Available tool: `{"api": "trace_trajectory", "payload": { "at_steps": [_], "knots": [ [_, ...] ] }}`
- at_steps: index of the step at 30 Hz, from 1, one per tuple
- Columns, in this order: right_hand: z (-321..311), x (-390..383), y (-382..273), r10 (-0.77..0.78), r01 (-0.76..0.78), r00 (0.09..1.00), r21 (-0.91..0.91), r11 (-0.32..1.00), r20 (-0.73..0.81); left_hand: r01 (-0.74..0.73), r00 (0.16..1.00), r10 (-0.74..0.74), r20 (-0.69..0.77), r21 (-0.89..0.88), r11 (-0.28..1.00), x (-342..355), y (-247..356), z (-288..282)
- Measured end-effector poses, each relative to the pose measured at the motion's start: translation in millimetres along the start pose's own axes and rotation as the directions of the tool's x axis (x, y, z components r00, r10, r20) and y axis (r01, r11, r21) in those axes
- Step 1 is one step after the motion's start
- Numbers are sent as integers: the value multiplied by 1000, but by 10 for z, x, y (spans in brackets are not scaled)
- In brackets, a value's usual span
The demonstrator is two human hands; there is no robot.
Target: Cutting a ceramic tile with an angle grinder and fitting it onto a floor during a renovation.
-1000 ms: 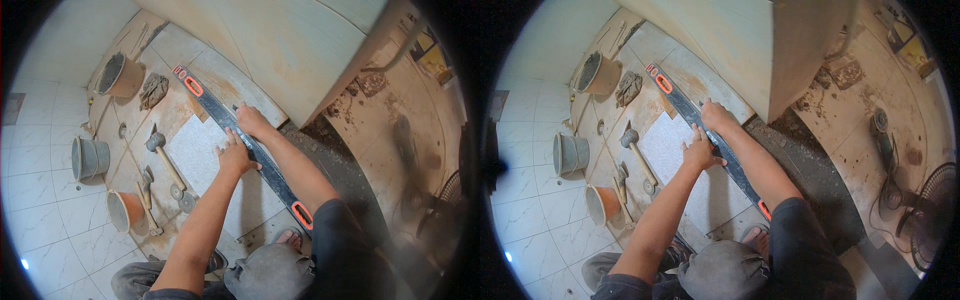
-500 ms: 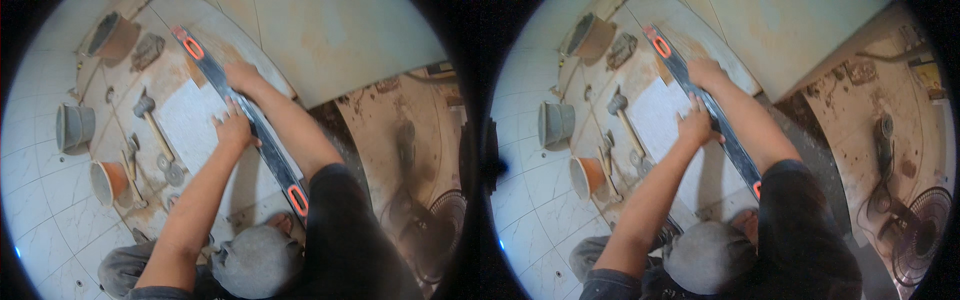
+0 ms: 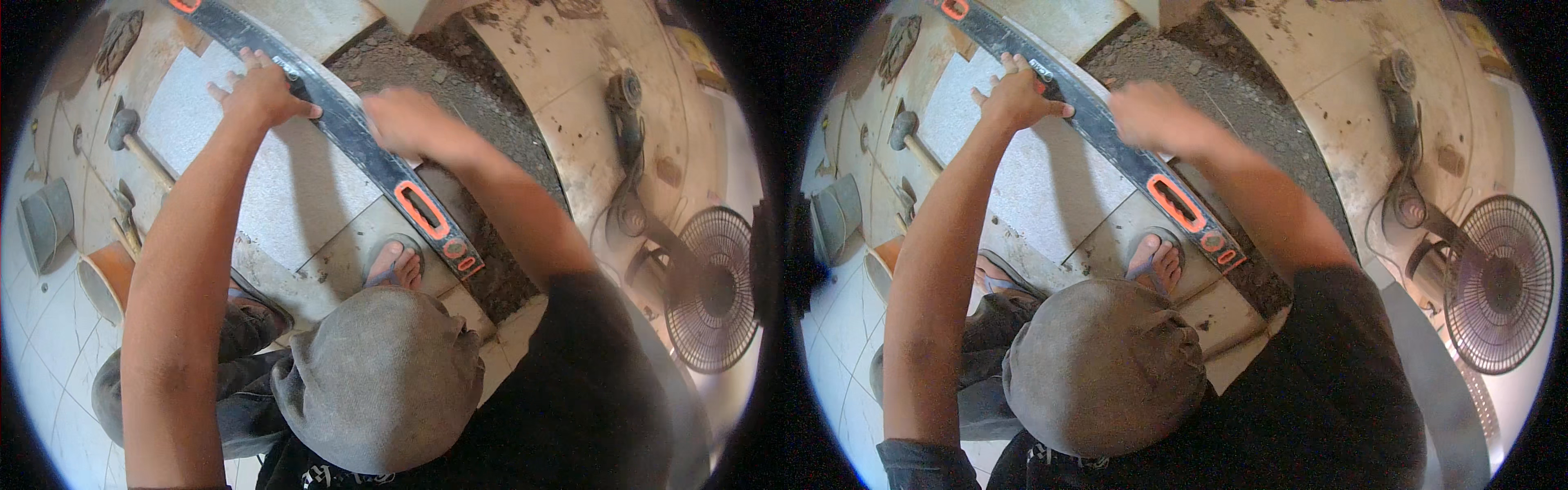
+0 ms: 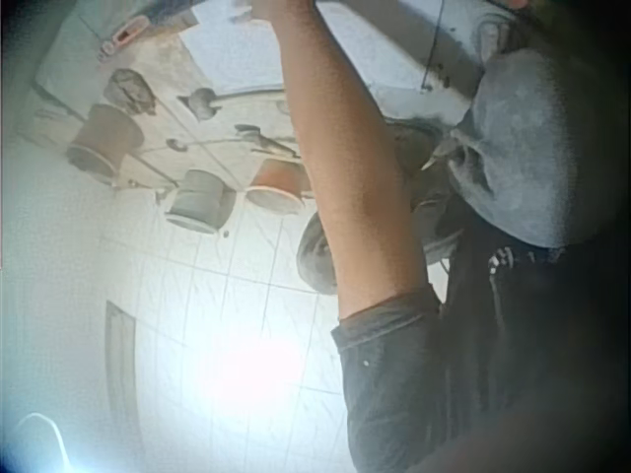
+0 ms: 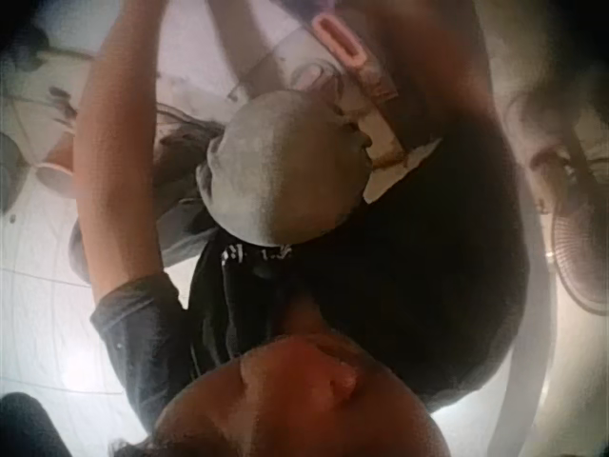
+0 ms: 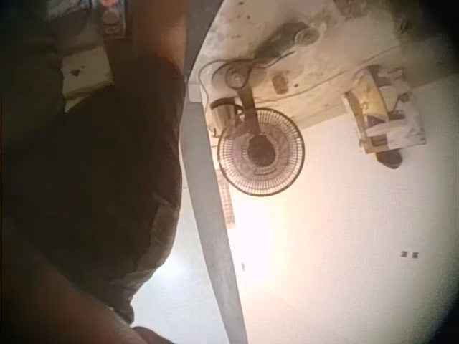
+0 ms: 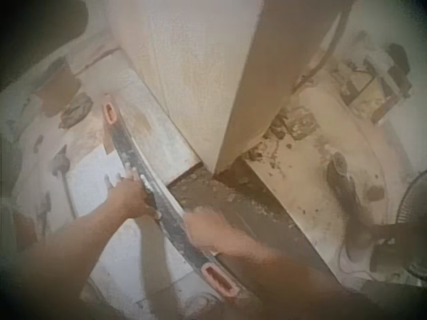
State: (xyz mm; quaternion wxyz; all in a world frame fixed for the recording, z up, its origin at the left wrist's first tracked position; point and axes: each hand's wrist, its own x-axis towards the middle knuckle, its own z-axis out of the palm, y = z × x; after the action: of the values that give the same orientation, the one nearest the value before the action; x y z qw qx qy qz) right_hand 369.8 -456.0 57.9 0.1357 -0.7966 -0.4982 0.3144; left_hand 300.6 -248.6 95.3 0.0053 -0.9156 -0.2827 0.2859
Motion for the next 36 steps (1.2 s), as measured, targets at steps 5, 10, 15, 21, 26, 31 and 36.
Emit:
{"api": "trace_trajectory", "payload": {
  "at_steps": [5, 10, 15, 21, 26, 31, 36],
  "knots": [
    [137, -1905, 317, 272, -173, 758, -219, 960, 593, -17, 1000, 17, 22, -38, 999, 70, 84, -52],
    [-213, -2081, 545, 318, -318, 948, -31, 948, 7, -40, 996, 47, 72, -88, 995, 73, -59, -59],
    [-324, -847, 182, 234, -154, 956, 376, 914, -177, -55, 989, 60, 137, -37, 998, 80, -47, -126],
    [-510, 883, -357, 280, -163, 917, 376, 912, -283, -3, 983, 23, 180, -111, 994, -10, -23, -155],
    [-710, 1971, -407, 199, -114, 939, 291, 950, -280, -5, 985, 33, 169, -161, 987, -86, 39, -202],
    [-861, 2448, -641, 131, -105, 971, 138, 985, -199, -3, 988, 31, 149, -182, 983, -81, -45, -136],
    [-833, 2579, -507, 74, -66, 982, 54, 996, -175, -13, 985, 43, 165, -176, 984, -88, 33, -176]
  ]
}}
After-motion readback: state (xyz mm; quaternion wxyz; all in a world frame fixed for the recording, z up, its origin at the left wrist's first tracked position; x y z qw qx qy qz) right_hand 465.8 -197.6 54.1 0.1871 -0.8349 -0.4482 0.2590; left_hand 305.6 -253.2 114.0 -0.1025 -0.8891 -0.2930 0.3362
